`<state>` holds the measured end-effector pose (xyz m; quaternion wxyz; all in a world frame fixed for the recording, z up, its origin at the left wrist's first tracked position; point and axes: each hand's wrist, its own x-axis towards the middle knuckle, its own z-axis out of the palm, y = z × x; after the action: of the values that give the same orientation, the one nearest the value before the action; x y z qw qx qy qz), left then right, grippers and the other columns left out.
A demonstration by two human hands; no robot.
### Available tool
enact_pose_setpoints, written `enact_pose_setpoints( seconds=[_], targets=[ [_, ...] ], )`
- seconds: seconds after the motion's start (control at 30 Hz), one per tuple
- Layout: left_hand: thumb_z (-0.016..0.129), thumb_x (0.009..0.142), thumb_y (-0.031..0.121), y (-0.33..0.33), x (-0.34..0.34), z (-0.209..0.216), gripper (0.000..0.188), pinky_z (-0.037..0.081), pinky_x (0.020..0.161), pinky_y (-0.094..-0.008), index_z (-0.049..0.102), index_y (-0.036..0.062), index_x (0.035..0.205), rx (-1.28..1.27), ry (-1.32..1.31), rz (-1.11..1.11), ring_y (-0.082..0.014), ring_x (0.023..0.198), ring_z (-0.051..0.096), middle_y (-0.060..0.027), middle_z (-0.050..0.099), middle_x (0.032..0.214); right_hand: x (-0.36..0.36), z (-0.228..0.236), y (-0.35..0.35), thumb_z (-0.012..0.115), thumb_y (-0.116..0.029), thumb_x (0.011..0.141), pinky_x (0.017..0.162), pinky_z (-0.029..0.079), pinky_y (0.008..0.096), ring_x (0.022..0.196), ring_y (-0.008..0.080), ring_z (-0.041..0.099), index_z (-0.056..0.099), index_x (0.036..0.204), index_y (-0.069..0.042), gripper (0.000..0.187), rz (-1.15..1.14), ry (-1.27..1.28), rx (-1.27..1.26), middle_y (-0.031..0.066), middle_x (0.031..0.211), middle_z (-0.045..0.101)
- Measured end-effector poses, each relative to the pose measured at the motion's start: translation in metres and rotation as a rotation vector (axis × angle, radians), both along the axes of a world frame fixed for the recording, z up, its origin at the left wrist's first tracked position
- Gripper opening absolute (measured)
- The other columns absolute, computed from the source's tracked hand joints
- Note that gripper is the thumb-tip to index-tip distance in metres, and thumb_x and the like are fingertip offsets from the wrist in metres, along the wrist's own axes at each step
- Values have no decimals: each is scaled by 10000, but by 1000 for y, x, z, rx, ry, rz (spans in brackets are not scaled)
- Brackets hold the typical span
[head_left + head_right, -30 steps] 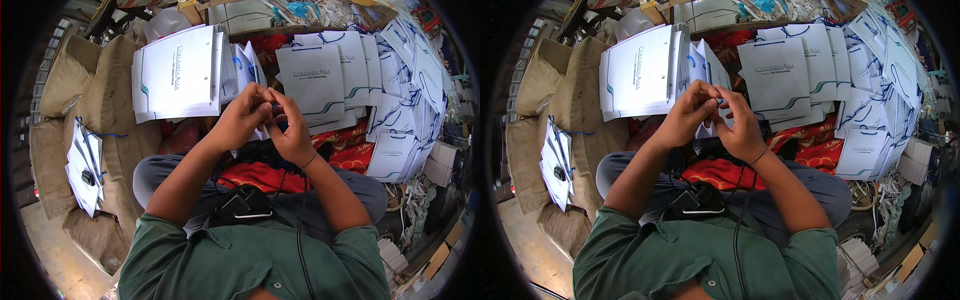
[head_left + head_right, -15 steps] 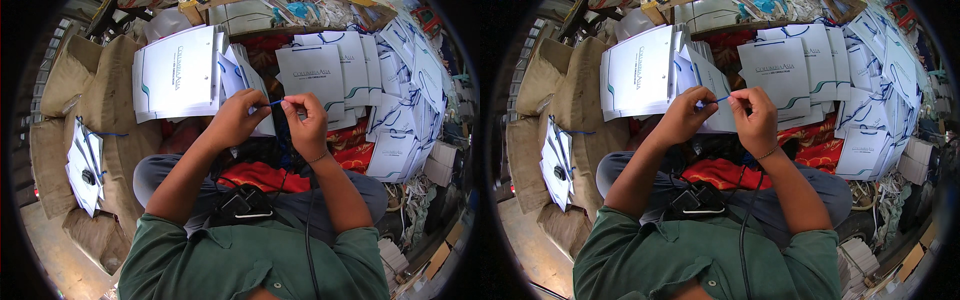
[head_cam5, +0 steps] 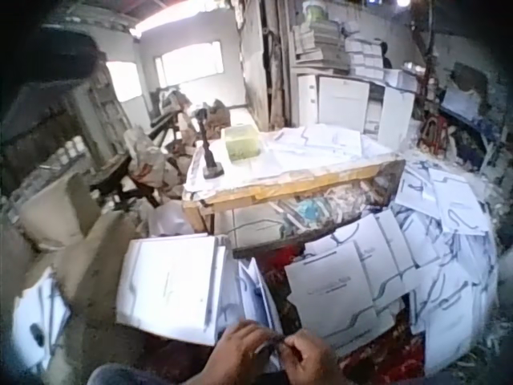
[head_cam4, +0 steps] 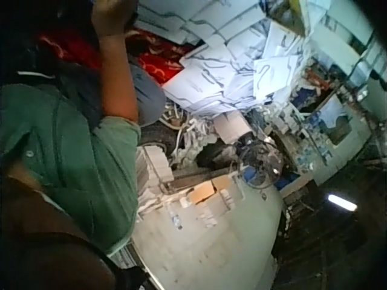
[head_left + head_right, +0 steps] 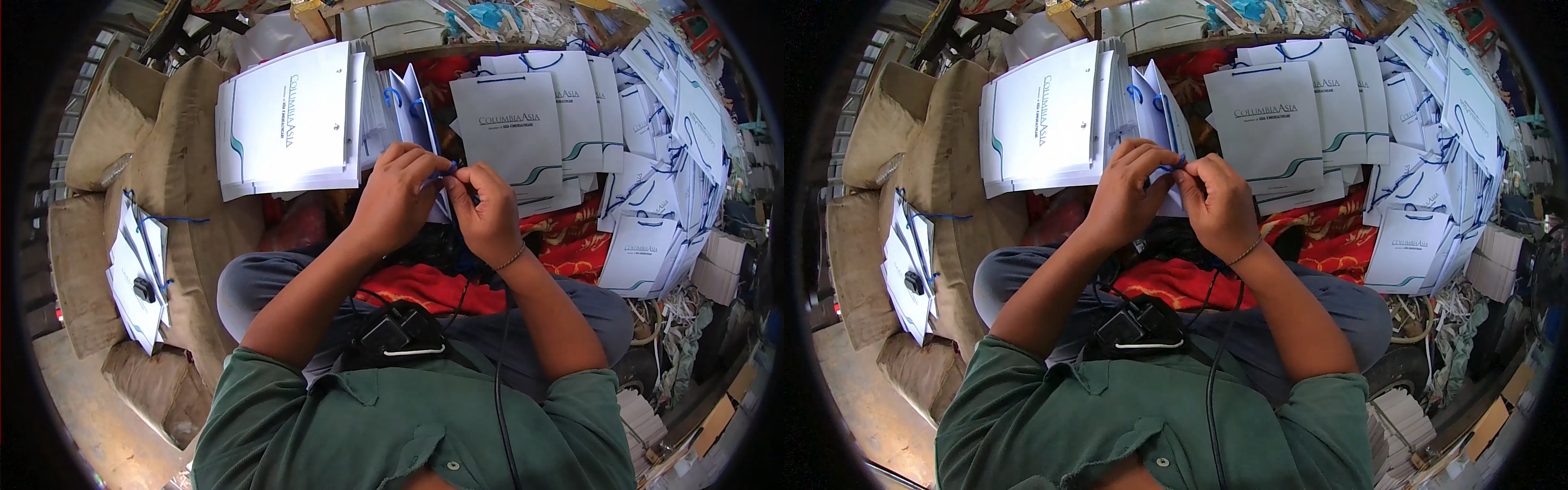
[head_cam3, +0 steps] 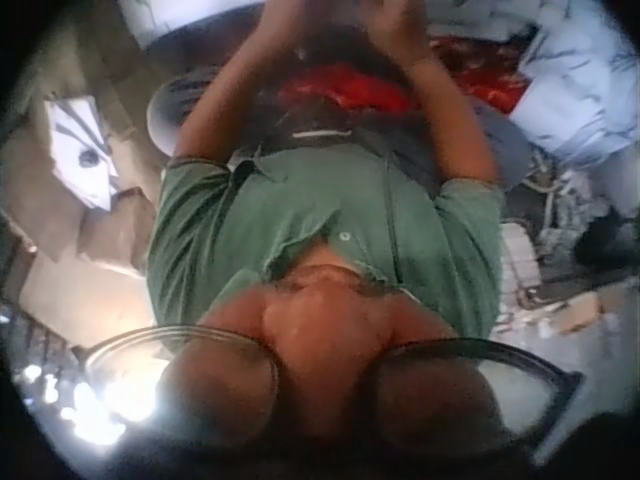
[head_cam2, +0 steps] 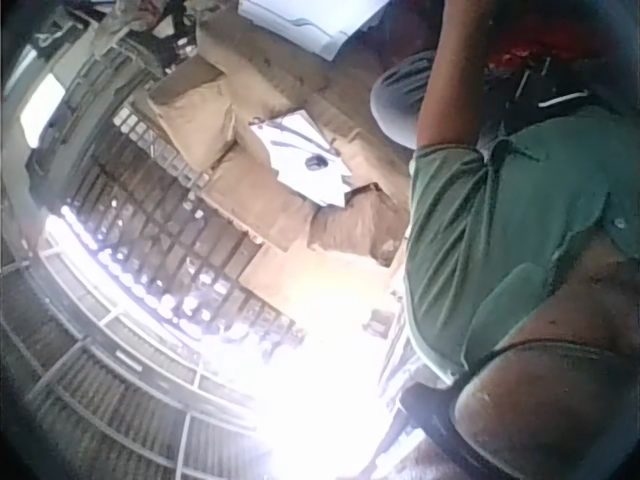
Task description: The person assembles paper gift bags by threading cord handles through the holes and securing them by hand.
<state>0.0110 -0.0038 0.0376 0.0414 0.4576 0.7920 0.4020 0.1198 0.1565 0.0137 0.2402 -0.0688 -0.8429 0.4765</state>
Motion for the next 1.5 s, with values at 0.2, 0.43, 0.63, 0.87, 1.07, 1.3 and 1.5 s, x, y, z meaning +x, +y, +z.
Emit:
enact_pose_setpoints(
  seconds=[0.2,0.43,0.63,0.87,1.07,1.3,1.5],
  targets=[
    [780,923,24,1,-3,-7,169,533,980,-445,730,21,1084,-66,-81,31,-357,1148,643,-130,740,1071,-4,11,-1,741,-37,989,715,550,401,786,340,687,693,1028,-9,68,-3,58,-63,137,941,689],
    [773,933,23,1,-1,-7,178,535,976,-455,698,26,1094,-94,-100,19,-370,1131,646,-126,730,1090,-1,3,6,723,81,921,783,598,366,871,301,750,718,1147,-16,246,71,88,7,154,1032,739],
    [784,954,11,5,18,-11,167,540,945,-421,685,28,1088,115,-515,168,-313,1031,704,-117,738,1070,-5,4,2,721,21,970,757,584,337,823,188,736,727,1164,4,196,-21,-49,-340,127,959,763],
    [766,998,16,2,8,-15,131,527,906,-331,672,20,1088,41,-288,84,-208,1024,696,-95,730,1028,1,-5,2,702,18,970,738,573,338,820,177,726,745,1130,-9,168,12,-172,-384,106,941,750],
    [756,1017,19,-3,-8,-7,215,521,928,-321,620,25,1184,28,-556,44,-155,1018,695,-75,744,1042,-1,8,-1,696,56,919,765,574,447,885,389,695,716,1088,-22,187,62,131,102,166,988,687],
    [762,1022,60,-7,-12,12,354,527,924,-357,550,44,1305,-108,-581,-14,-187,1002,703,-98,748,1017,-1,10,3,690,31,944,796,565,474,902,384,700,689,1072,-9,134,180,21,140,160,981,674],
    [773,1006,94,-8,-16,4,172,518,874,-366,685,17,1132,-61,-344,-103,-222,931,681,-110,744,1012,2,-5,5,694,-47,1026,758,559,359,848,265,713,684,1097,-4,84,88,-72,-82,133,953,702]
  ],
)
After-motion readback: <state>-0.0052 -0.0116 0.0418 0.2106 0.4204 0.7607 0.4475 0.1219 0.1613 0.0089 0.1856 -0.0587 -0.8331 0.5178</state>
